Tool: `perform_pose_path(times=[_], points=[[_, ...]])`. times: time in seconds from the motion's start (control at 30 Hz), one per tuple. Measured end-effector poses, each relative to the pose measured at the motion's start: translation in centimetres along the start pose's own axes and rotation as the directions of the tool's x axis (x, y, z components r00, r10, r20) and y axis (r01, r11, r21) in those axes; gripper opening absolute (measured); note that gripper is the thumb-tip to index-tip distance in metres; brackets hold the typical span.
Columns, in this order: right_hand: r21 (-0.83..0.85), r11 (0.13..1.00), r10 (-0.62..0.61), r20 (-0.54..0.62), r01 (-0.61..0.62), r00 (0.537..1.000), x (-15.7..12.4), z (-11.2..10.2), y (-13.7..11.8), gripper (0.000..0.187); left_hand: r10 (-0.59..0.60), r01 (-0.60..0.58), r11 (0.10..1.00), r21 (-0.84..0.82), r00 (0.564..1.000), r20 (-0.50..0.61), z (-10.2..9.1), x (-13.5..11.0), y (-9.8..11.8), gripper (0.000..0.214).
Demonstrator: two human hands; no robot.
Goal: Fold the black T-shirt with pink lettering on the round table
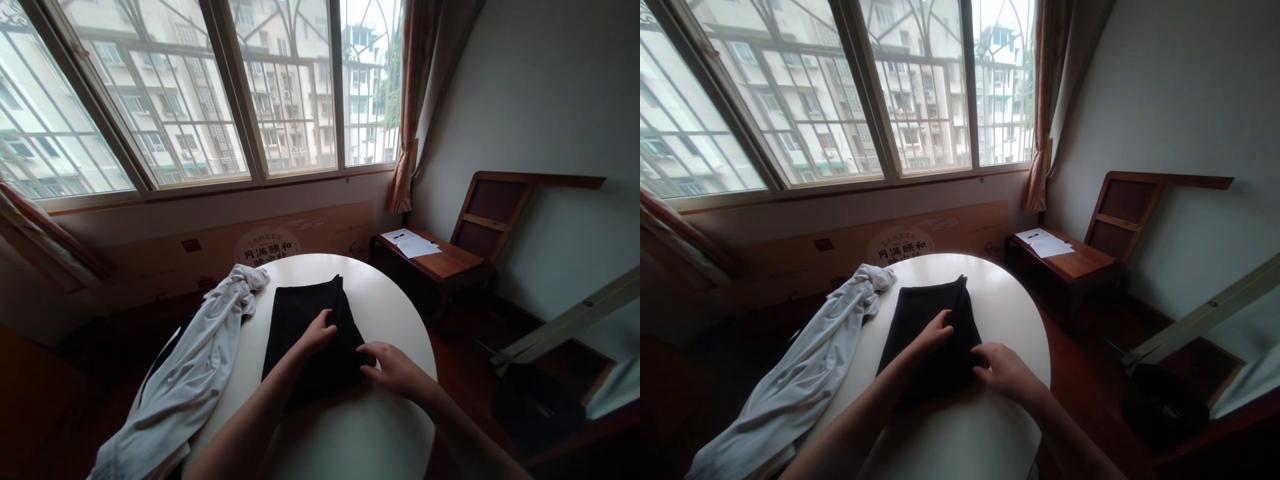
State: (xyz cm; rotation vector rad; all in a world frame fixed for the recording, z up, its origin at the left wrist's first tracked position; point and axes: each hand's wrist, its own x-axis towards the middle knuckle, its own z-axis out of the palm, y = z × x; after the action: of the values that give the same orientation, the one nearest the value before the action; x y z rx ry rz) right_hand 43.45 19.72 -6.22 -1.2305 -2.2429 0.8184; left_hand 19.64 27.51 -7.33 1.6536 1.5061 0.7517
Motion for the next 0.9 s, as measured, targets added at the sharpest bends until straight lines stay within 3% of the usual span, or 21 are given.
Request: perform_pose_path(times=[0.2, 0.3, 0.4, 0.6, 0.73, 0.9], points=[[-0.205, 0.973, -0.14, -0.152, 0.107, 0.978, 0.1, 1.2, -0.9, 0.022, -0.001, 0.009, 0.987, -0.159, 0.999, 0.05, 0.0, 0.1, -0.9, 0.06], [-0.197, 0.947, -0.28, -0.109, 0.255, 0.954, 0.3, 1.0, -0.8, 0.022, 0.005, 0.011, 0.972, -0.233, 0.998, 0.069, 0.1, 0.3, -1.1, 0.058], [-0.102, 0.938, -0.335, -0.02, 0.331, 0.942, 0.9, 0.5, -0.3, 0.027, 0.014, 0.004, 0.956, -0.293, 0.998, 0.059, 0.2, 0.6, -1.4, 0.054], [-0.086, 0.964, -0.253, -0.001, 0.252, 0.968, 2.2, 0.0, 0.8, 0.05, 0.036, -0.026, 0.931, -0.365, 0.999, 0.023, 0.4, 1.0, -2.1, 0.051], [-0.006, 0.969, -0.248, 0.0, 0.248, 0.969, 2.0, 0.1, 0.6, 0.05, 0.025, -0.018, 0.924, -0.381, 1.0, 0.014, 0.5, 1.2, -2.5, 0.054], [0.248, 0.965, -0.109, 0.079, 0.086, 0.991, 1.7, 0.1, 0.6, 0.039, 0.008, -0.002, 0.925, -0.38, 1.0, 0.015, 0.8, 1.4, -2.8, 0.06]])
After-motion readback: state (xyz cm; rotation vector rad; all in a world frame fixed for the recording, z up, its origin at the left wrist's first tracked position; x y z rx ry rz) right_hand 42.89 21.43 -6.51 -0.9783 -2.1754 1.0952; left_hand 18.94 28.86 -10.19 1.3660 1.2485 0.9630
